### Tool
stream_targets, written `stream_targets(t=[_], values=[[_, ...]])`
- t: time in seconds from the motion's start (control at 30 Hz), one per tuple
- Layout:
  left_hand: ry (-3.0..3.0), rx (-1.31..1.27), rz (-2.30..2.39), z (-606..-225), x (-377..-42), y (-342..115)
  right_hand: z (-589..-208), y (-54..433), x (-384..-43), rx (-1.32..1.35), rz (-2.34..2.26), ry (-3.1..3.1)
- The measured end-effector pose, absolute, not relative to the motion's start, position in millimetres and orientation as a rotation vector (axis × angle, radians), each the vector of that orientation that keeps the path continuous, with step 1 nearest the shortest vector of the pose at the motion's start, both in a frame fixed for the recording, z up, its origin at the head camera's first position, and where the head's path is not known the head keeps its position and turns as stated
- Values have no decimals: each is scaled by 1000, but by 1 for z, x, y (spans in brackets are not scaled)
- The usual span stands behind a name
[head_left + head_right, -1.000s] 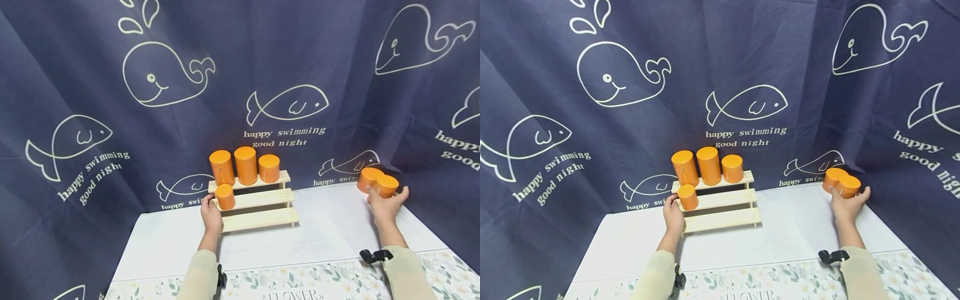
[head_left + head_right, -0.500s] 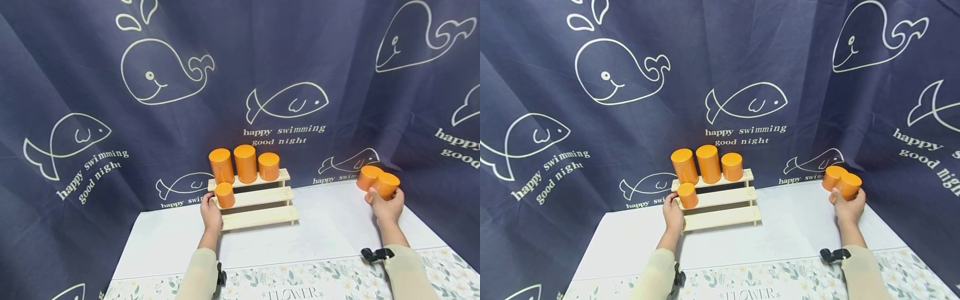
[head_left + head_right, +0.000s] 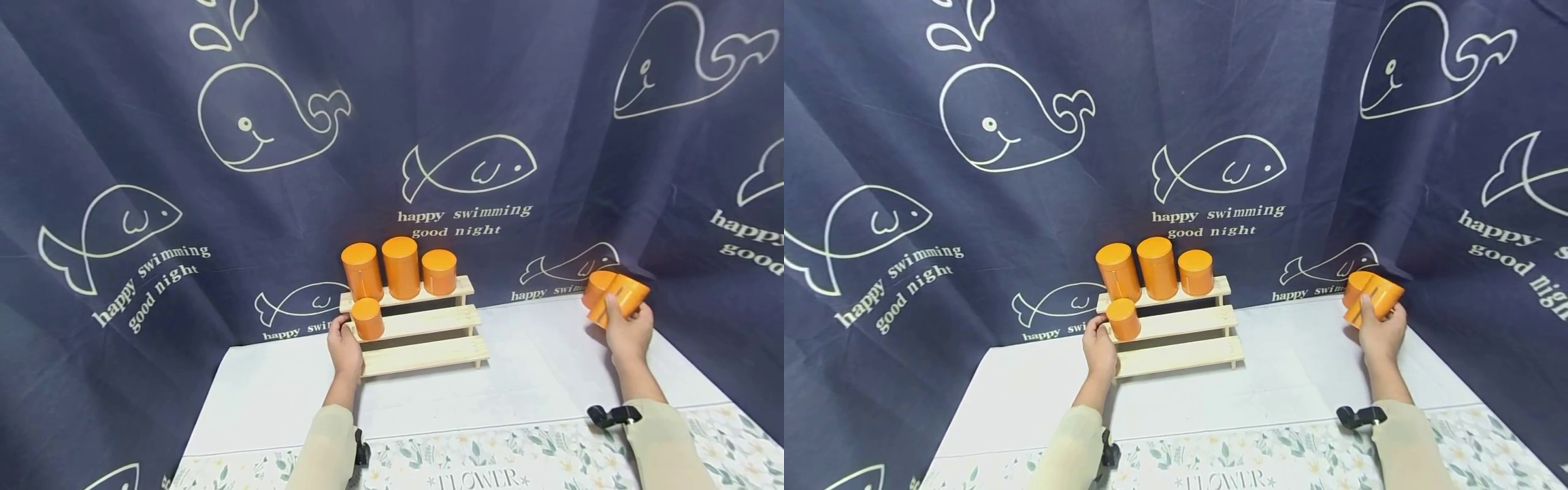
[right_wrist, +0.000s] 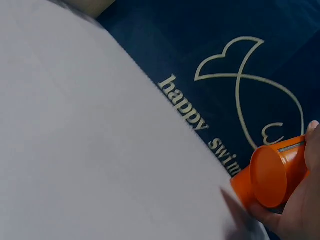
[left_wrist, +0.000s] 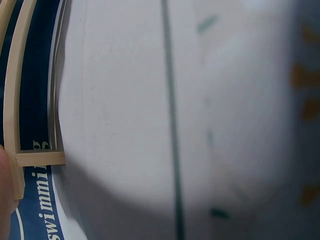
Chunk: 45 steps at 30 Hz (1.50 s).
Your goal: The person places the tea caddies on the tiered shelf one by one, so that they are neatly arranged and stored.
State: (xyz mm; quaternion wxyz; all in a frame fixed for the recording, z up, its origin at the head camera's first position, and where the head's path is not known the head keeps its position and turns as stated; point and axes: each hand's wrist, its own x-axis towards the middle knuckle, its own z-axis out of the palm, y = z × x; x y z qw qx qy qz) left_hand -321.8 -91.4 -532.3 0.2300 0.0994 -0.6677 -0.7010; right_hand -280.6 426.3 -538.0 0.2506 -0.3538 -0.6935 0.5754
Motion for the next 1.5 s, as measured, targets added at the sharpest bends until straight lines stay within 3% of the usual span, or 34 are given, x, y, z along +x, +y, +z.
stream_targets(t=[0.53,1.5], values=[[-1845,264,-1908,-535,-323,-92,-501,408,-272,-807,1795,-1881],[-1855,263,-1890,-531,-320,-92,-463,370,-259,-437,1482,-2394]])
